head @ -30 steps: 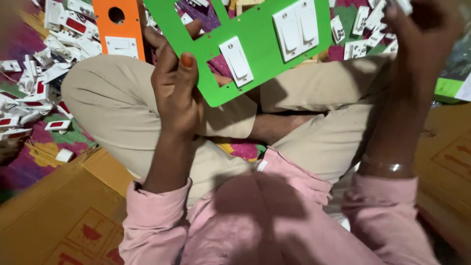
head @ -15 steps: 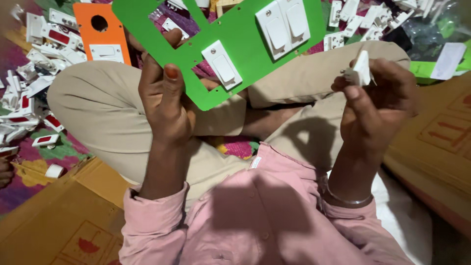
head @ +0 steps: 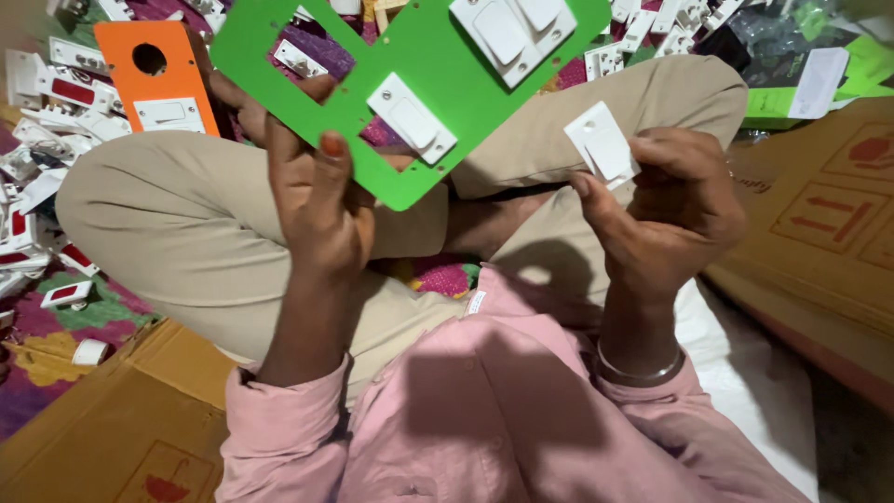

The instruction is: The person sits cross-legged on a foam mat and assembles white electrical switch and socket modules onto a green mounting plate, fitting each module into cutout openings and pressing them into place. They take additional modules and small parts from a wooden box and from parts scattered on the mat, turning the plate over to work from both sides.

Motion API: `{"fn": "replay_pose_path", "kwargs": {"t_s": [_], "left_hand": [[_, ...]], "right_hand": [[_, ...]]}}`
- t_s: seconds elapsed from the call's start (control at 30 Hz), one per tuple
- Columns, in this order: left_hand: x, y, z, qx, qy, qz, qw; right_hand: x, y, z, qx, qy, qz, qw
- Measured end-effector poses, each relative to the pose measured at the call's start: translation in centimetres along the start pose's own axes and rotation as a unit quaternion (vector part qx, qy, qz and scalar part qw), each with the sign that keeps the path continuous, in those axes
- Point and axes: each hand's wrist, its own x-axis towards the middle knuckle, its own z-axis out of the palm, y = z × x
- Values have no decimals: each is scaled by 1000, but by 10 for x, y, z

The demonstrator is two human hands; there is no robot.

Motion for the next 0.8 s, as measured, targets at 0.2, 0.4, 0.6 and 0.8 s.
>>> {"fn": "replay_pose_path", "kwargs": {"t_s": [0.2, 0.4, 0.6, 0.8], "left_hand": [[-7, -11, 10, 32, -34, -10, 999], [0, -3, -1, 62, -104, -53, 991], [6, -4, -11, 74, -181, -164, 967], [9, -14, -22, 112, -246, -116, 956]], "right_hand": [[8, -8, 29, 150, -57, 86, 983], [80, -60, 44, -78, -317, -49, 944], [138, -62, 78, -129, -631, -237, 727], [135, -39, 88, -147, -674, -217, 690]]}}
